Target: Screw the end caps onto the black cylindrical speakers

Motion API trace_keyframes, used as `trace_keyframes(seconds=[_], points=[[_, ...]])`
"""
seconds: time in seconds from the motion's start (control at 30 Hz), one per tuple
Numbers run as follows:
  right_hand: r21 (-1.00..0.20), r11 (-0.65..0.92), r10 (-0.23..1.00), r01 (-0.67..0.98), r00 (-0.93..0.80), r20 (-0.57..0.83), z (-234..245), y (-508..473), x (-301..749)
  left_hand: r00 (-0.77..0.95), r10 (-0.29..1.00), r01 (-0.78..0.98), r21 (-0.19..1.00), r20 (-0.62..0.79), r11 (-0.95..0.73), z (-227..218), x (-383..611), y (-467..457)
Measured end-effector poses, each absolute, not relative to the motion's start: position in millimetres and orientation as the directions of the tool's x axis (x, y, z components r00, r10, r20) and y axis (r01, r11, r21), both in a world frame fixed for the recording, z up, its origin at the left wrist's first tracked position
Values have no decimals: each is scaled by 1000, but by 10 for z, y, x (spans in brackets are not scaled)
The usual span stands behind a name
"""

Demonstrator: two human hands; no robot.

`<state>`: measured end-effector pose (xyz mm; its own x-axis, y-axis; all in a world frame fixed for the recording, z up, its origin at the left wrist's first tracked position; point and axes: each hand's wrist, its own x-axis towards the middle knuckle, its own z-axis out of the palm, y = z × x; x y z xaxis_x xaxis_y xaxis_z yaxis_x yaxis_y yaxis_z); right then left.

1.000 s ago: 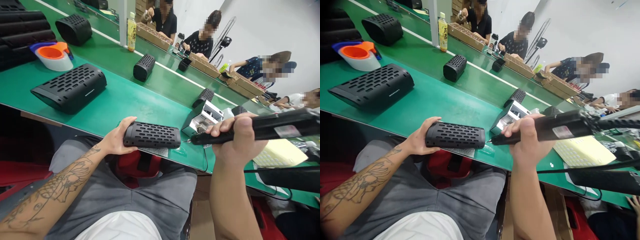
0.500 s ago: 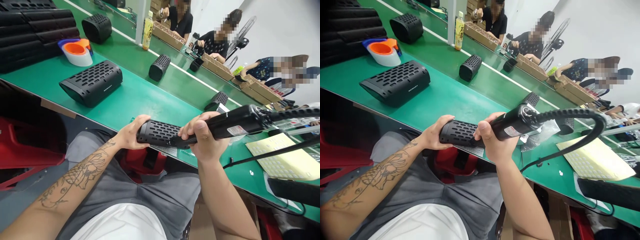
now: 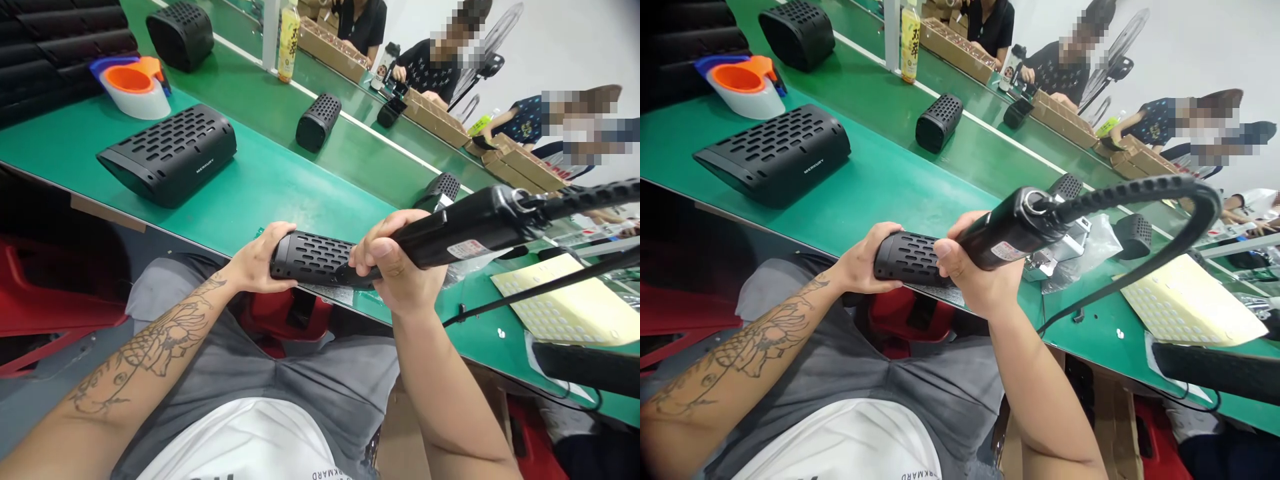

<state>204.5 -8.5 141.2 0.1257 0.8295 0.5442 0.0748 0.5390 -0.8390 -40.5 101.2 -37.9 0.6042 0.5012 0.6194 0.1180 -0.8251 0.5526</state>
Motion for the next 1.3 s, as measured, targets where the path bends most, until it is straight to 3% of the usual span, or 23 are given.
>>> trace_keyframes(seconds=[0.17, 0.57, 0.87, 1.3], points=[[-850, 522, 852, 64, 12, 524, 1356, -49, 2091, 591, 507, 102, 566, 627, -818, -371, -417, 1018], [-875, 470, 879, 112, 24, 475, 1380, -62, 2072, 603, 480, 91, 543, 637, -835, -356, -443, 1041], [-873, 460, 880, 161, 44, 472, 1388, -69, 2072, 647, 510, 130, 578, 566, -806, -276, -476, 1087], [-876, 446, 895, 185, -87, 438, 1343, 15, 2132, 654, 529, 160, 585, 540, -795, -328, -455, 1148]])
